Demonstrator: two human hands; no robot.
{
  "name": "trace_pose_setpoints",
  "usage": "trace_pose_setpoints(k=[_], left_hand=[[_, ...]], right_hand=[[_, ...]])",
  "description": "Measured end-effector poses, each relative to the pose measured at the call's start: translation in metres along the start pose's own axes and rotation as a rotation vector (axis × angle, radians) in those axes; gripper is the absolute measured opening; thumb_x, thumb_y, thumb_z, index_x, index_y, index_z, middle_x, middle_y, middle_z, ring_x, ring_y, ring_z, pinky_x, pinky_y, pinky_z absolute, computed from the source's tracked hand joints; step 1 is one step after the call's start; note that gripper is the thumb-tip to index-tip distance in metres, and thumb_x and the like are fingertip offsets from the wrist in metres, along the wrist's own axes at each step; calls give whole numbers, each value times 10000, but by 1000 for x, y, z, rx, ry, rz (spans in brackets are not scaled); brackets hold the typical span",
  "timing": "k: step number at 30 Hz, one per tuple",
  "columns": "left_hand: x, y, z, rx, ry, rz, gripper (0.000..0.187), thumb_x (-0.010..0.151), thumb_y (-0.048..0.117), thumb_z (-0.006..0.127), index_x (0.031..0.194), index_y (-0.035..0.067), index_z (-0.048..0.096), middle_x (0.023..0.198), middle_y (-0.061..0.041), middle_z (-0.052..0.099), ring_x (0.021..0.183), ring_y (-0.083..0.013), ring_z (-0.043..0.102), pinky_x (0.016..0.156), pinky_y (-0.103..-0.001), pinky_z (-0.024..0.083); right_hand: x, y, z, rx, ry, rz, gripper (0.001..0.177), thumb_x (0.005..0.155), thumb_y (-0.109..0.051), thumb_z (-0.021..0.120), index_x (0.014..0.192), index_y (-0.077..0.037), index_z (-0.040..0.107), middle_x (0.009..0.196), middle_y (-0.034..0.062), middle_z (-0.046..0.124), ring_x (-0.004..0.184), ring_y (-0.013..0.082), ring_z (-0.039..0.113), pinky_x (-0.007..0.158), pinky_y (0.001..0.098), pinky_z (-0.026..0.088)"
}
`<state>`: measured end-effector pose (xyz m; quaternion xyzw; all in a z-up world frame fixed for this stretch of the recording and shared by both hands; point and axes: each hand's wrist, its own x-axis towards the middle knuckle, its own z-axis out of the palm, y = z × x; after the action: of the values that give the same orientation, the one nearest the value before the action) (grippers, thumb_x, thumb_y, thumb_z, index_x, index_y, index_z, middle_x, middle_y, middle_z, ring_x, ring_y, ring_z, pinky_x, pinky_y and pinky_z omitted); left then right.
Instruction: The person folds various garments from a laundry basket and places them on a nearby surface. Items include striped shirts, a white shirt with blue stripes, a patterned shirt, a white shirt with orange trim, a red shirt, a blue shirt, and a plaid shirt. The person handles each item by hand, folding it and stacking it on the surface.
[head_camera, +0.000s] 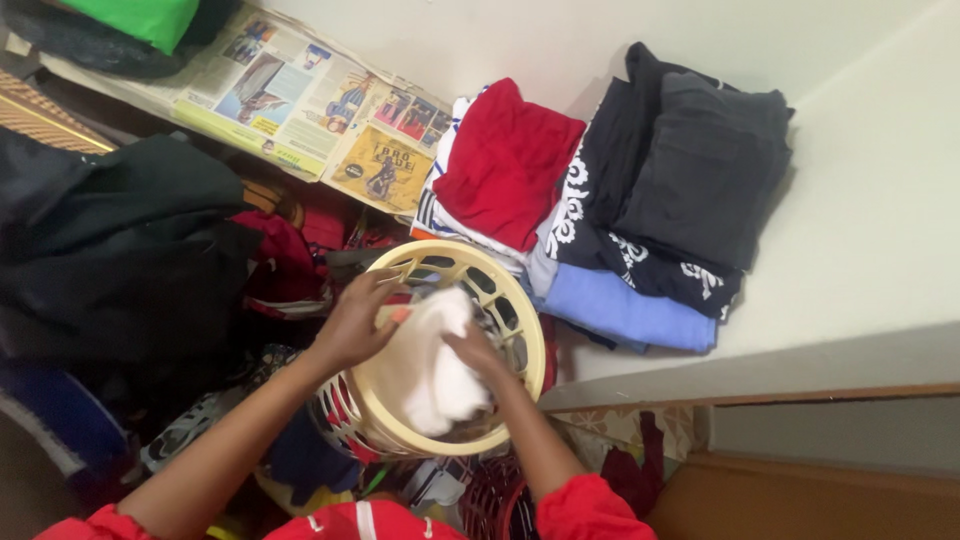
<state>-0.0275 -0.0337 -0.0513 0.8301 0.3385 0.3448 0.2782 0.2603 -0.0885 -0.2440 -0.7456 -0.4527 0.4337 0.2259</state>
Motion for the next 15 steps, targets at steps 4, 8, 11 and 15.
trace_pose_setpoints(k=[4,8,11,15], left_hand=[[8,7,23,-112,-30,54,548,942,410,650,1341,45,566,1410,-236,540,1324,-425,493,1105,-510,387],[25,-23,54,130,-379,-63,654,940,554,475,1429,131,570,1473,-150,556,1390,-383,452,1161,-560,281],[28,-38,74,477,-970,-240,707,1046,618,198,1389,191,645,1529,-78,519,1571,-349,213,1297,-565,21],[25,-42,91,463,-1031,-351,715,1010,670,241,1429,211,594,1524,-46,523,1573,-354,180,1287,-548,25]], right_hand=[[34,-45,88,-244,24,-483,419,1039,-232,558,1429,-97,636,1268,158,686,1167,289,658,999,399,508],[16,-62,130,119,-165,-813,480,1045,-209,569,1462,-27,418,1419,247,516,1316,344,505,1107,435,408],[-6,-48,87,-223,-429,-386,358,1028,-237,578,1322,-33,574,1271,230,660,1173,326,641,1020,427,499],[-31,-5,12,11,93,-167,343,1026,-343,560,1188,-79,707,1087,168,775,990,305,776,917,398,599]])
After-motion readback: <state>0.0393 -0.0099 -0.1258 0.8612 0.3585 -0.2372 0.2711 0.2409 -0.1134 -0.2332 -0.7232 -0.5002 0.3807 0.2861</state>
